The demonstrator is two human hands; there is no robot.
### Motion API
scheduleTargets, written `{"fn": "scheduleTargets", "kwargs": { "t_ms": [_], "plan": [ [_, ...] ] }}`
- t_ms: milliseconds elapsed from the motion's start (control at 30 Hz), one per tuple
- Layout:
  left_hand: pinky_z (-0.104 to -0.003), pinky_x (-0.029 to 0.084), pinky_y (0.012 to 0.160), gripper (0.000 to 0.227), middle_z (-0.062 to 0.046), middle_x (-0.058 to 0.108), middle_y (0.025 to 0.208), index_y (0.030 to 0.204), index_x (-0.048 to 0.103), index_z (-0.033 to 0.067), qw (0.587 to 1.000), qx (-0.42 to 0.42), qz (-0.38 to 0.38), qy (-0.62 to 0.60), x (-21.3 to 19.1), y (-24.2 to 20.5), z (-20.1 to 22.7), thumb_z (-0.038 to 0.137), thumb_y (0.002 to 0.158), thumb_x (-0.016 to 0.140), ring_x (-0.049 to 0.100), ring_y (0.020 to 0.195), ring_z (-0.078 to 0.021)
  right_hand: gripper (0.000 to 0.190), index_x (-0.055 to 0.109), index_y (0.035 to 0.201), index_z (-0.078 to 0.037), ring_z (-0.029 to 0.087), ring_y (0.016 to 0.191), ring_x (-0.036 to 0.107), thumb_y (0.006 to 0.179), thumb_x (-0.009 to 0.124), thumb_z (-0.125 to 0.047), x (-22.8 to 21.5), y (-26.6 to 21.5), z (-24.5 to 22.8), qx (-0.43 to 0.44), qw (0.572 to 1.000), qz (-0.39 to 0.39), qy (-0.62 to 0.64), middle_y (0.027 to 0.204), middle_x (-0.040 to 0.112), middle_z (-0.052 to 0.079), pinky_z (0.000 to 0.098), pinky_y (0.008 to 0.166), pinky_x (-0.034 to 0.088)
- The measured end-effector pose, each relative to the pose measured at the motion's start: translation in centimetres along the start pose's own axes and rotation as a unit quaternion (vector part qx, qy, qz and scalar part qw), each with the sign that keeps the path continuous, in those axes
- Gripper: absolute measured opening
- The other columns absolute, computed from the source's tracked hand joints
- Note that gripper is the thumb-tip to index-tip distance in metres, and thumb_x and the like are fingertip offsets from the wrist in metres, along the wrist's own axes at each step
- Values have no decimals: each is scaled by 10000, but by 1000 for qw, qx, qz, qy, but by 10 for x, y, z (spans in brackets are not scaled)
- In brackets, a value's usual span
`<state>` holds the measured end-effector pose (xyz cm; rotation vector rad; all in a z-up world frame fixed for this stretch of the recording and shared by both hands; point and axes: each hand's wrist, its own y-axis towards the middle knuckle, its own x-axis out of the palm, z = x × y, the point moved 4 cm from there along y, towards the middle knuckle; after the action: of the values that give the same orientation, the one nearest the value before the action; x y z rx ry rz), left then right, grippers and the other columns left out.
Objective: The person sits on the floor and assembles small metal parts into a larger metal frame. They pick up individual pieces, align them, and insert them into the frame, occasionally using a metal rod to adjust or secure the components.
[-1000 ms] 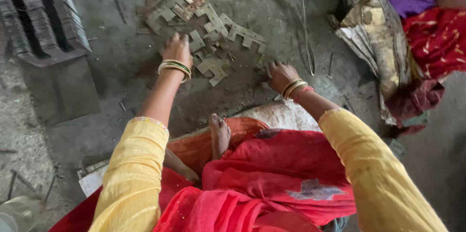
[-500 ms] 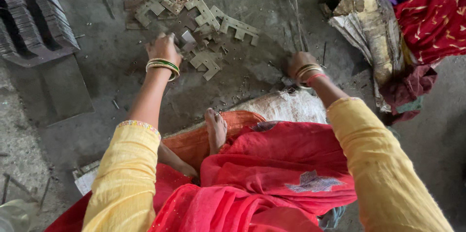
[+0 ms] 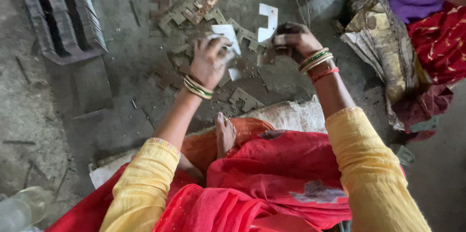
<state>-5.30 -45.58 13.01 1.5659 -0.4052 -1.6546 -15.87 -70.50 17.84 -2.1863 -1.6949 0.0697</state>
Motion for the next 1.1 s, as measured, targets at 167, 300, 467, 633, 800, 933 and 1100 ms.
{"fn": "scheduleTargets", "kwargs": {
  "t_ms": [167,300,467,633,800,933,1100],
  "plan": [
    [-547,424,1096,318,-39,616,1365,1197,651,241,990,116,51,-67,-24,10,32,160,915,774,507,1307,-264,429,606,1260,-17,174,919,711,844,705,-59,23,-9,8,51,998,-16,-15,1087,711,76,337,772,630],
    [-460,383,1129,446,-78,566,1359,1336,604,259,988,63,134,-31,-29,13,28,149,937,772,443,1313,-253,406,638,1249,38,179,882,707,868,749,-45,42,-2,15,-5,999,-36,23,1050,726,92,313,722,603],
    [-474,489,1155,594,-157,602,1402,1445,501,91,808,-347,85,-469,-3,-16,-27,396,964,670,587,1315,-283,369,685,1170,-3,182,812,714,829,820,-48,63,13,23,-82,992,4,-97,971,745,75,311,675,620],
    [-502,581,1010,965,-184,658,1410,1468,514,23,354,-546,-32,-759,26,-63,-33,766,855,576,717,1186,-288,356,695,1057,13,230,784,728,765,847,-122,73,16,40,-254,851,114,-446,848,755,140,376,675,603],
    [-535,449,834,854,4,565,1446,1520,521,181,489,-633,-106,-591,54,-96,-60,688,840,616,568,1196,-171,418,632,1084,-28,374,862,737,815,756,-323,79,-9,159,88,639,-27,-764,916,733,206,482,732,602],
    [-486,401,889,671,-51,548,1312,1426,534,67,485,-630,-83,-601,82,-128,-89,523,963,706,487,1145,-216,570,517,1299,-47,428,944,713,809,740,-233,75,-16,195,34,653,-17,-756,1000,739,220,537,780,586],
    [-334,539,746,581,-89,692,1101,1309,637,16,574,-594,-62,-561,95,-170,-122,350,859,789,655,912,-178,409,641,1180,-109,424,986,703,880,723,-374,64,-13,178,79,742,-63,-663,1027,755,216,512,831,572]
  ]
}}
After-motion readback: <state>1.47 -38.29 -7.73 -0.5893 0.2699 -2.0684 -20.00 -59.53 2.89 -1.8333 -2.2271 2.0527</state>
